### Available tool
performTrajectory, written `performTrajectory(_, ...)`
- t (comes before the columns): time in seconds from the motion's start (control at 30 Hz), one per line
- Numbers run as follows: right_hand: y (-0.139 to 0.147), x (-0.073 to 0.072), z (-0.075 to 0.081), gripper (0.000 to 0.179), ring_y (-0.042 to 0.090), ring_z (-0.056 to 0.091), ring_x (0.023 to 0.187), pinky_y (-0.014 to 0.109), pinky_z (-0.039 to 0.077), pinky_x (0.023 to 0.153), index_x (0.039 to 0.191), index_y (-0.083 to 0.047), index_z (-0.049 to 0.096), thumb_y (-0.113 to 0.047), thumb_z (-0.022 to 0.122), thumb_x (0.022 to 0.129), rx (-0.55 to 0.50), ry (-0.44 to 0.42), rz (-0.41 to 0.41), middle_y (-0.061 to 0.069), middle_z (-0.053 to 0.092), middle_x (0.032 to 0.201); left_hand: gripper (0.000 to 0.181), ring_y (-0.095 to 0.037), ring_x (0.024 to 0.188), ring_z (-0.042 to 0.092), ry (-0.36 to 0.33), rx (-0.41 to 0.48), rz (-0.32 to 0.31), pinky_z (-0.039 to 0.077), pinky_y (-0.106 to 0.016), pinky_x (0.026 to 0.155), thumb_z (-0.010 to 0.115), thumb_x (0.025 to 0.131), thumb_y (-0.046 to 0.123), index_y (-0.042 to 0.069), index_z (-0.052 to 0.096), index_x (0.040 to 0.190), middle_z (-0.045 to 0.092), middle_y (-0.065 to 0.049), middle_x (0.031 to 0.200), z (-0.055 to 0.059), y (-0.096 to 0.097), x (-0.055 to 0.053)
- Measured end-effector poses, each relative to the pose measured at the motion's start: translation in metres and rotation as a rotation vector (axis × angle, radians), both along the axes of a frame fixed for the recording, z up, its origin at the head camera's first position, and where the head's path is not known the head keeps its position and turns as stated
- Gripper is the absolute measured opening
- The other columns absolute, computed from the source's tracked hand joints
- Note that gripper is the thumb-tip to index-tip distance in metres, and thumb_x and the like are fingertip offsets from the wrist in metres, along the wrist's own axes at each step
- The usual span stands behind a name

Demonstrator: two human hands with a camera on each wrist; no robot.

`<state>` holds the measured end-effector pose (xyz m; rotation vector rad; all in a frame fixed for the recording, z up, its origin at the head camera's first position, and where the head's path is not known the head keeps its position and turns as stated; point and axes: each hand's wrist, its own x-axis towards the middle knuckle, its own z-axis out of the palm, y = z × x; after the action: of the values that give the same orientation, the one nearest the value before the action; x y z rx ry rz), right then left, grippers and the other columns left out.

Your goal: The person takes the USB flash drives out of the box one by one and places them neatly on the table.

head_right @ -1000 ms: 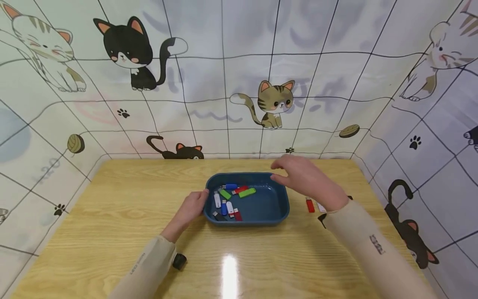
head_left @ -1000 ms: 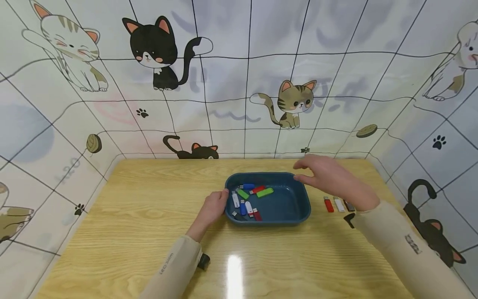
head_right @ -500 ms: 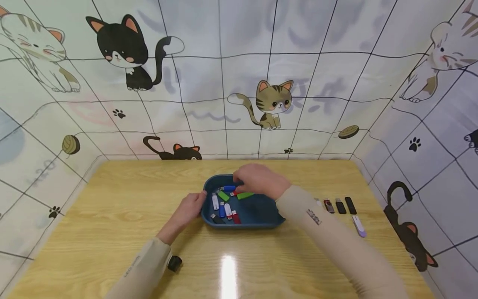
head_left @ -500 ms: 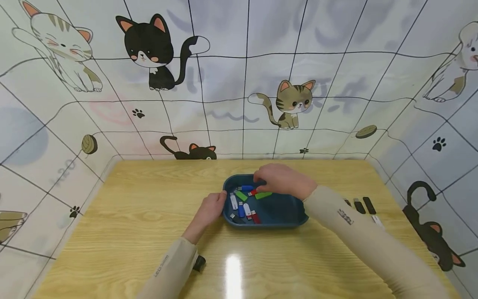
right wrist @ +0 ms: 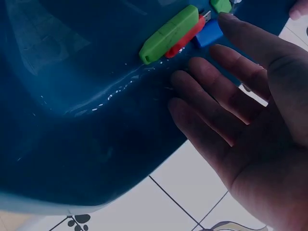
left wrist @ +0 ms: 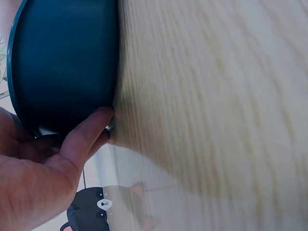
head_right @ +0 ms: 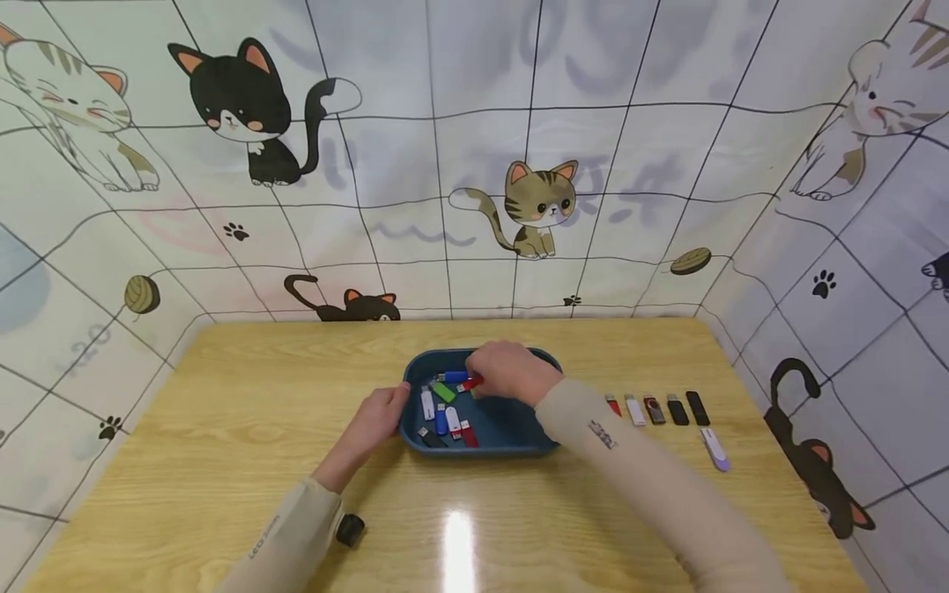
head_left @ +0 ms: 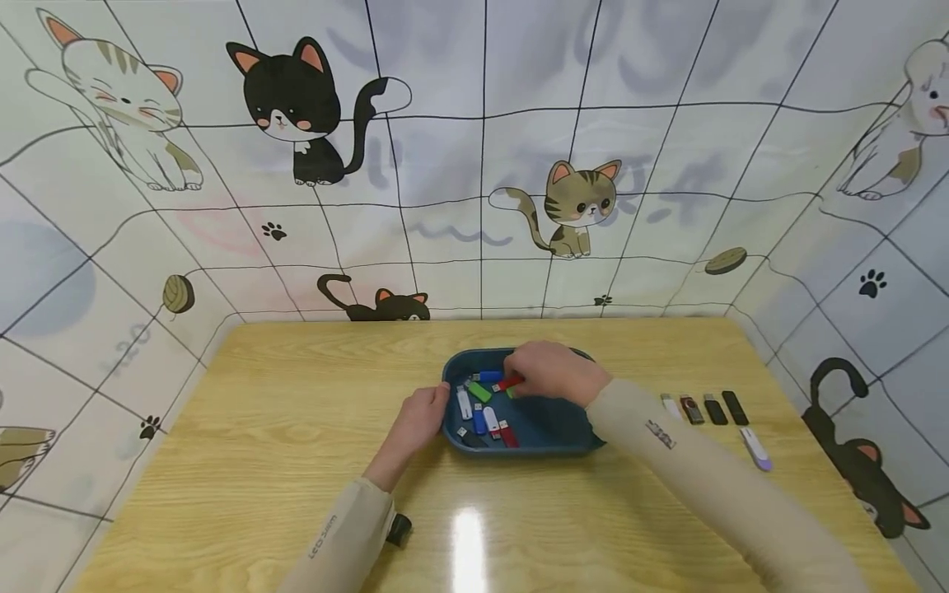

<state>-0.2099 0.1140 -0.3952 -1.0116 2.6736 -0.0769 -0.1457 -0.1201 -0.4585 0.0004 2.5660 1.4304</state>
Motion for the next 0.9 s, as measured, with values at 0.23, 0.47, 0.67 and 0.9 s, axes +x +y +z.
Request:
performTrajectory(0.23,-0.005,-0.007,-0.005,0.017,0.016,0.055,0.072,0.034,0.053,0.074,0.097,-0.010,0.075,-0.024,0.082,0.091,0.029,-0.015,-0.023,-0.001,0.068,0.086,0.050,-0.017,0.055,0.046,0.007,0.013,-0.008,0.036,-0.029,0.056,0.035,0.113,0.031,0.003,0.059,0.079,0.050,-0.002,0.061,-0.001,-0.001,-0.002)
performTrajectory(0.47,-0.008,-0.008,-0.011,0.016,0.017,0.051,0.069,0.033,0.048,0.068,0.084,-0.013,0.070,-0.022,0.082,0.091,0.053,-0.018,-0.038,-0.004,0.063,0.079,0.050,-0.017,0.056,0.047,0.004,-0.003,-0.004,0.037,-0.028,0.056,0.034,0.113,0.031,0.003,0.060,0.080,0.050,-0.002,0.062,-0.003,-0.001,-0.003)
performTrajectory(0.67,-0.009,-0.007,-0.013,0.015,0.017,0.053,0.072,0.034,0.052,0.072,0.098,-0.010,0.076,-0.020,0.083,0.090,0.087,0.003,-0.035,-0.002,0.066,0.084,0.050,-0.016,0.055,0.046,0.009,-0.012,0.001,0.036,-0.028,0.055,0.035,0.113,0.030,0.003,0.059,0.078,0.049,-0.002,0.061,-0.001,0.000,-0.003)
performTrajectory(0.9,-0.013,-0.004,-0.012,0.020,0.018,0.054,0.074,0.035,0.054,0.075,0.101,-0.009,0.076,-0.022,0.085,0.088,0.128,-0.007,-0.043,-0.001,0.066,0.084,0.049,-0.016,0.054,0.046,0.013,-0.004,-0.002,0.036,-0.029,0.055,0.035,0.113,0.030,0.004,0.059,0.078,0.049,-0.001,0.060,0.000,0.001,-0.002)
